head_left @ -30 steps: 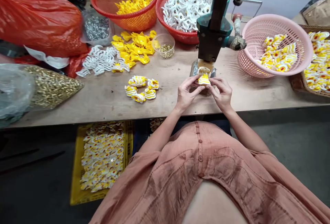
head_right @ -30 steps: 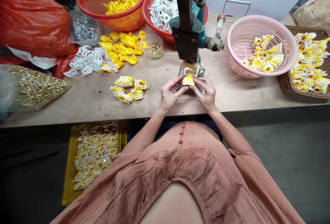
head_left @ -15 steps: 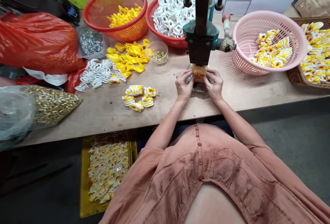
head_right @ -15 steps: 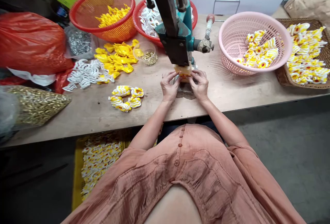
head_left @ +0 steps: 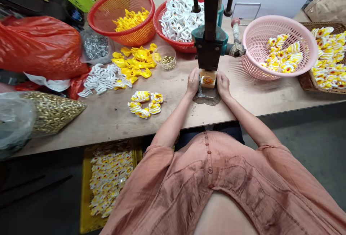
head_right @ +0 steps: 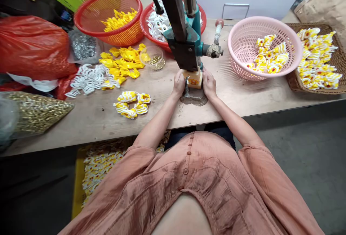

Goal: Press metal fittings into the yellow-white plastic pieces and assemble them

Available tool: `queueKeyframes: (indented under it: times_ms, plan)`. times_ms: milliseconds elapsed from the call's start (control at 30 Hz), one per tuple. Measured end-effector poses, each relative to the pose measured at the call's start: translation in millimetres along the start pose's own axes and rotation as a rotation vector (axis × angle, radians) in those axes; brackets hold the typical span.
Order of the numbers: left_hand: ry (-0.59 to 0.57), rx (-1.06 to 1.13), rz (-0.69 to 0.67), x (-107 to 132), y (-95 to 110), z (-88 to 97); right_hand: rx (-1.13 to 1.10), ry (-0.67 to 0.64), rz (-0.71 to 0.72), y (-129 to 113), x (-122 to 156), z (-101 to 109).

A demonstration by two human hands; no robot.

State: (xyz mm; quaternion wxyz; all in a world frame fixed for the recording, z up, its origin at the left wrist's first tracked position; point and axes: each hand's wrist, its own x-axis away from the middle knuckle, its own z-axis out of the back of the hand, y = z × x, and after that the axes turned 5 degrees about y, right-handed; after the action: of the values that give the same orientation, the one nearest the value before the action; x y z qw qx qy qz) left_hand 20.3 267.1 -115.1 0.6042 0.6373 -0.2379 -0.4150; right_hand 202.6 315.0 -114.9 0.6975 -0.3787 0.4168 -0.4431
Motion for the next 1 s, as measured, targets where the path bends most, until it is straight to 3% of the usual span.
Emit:
queueKeyframes:
  times_ms: [100, 167, 300, 567, 700, 800, 900, 1000]
  plan:
    - [0.038, -0.032, -0.001, -6.2, -5.1, -9.0, -0.095, 0.124, 0.016, 2.3, 4.7, -7.3]
    - [0.046, -0.038, -0.010, -5.3, -6.1, -9.4, -0.141, 0.136, 0.018, 3.3, 6.9, -6.9]
    - [0.083, -0.060, -0.017, 3.7, -7.3, -3.3, -0.190, 0.118, 0.025, 1.8, 5.4, -7.0]
    - [0.216, -0.125, 0.013, 19.6, -4.5, 16.8, -0.234, 0.038, 0.038, -11.0, 4.3, -30.0]
    - [0.236, -0.087, -0.030, 40.7, 15.7, 33.9, -0.302, 0.032, 0.067, -21.2, 12.4, -13.9]
    - [0.189, -0.090, -0.118, 65.1, 34.4, 41.9, -0.237, 0.052, 0.188, -30.5, 21.5, 8.0]
    - [0.167, -0.077, -0.179, 77.3, 46.2, 39.8, -0.145, 0.059, 0.270, -38.4, 26.8, 19.2]
    - [0.175, -0.051, -0.207, 75.2, 50.1, 35.6, -0.113, 0.066, 0.299, -42.9, 28.3, 17.8]
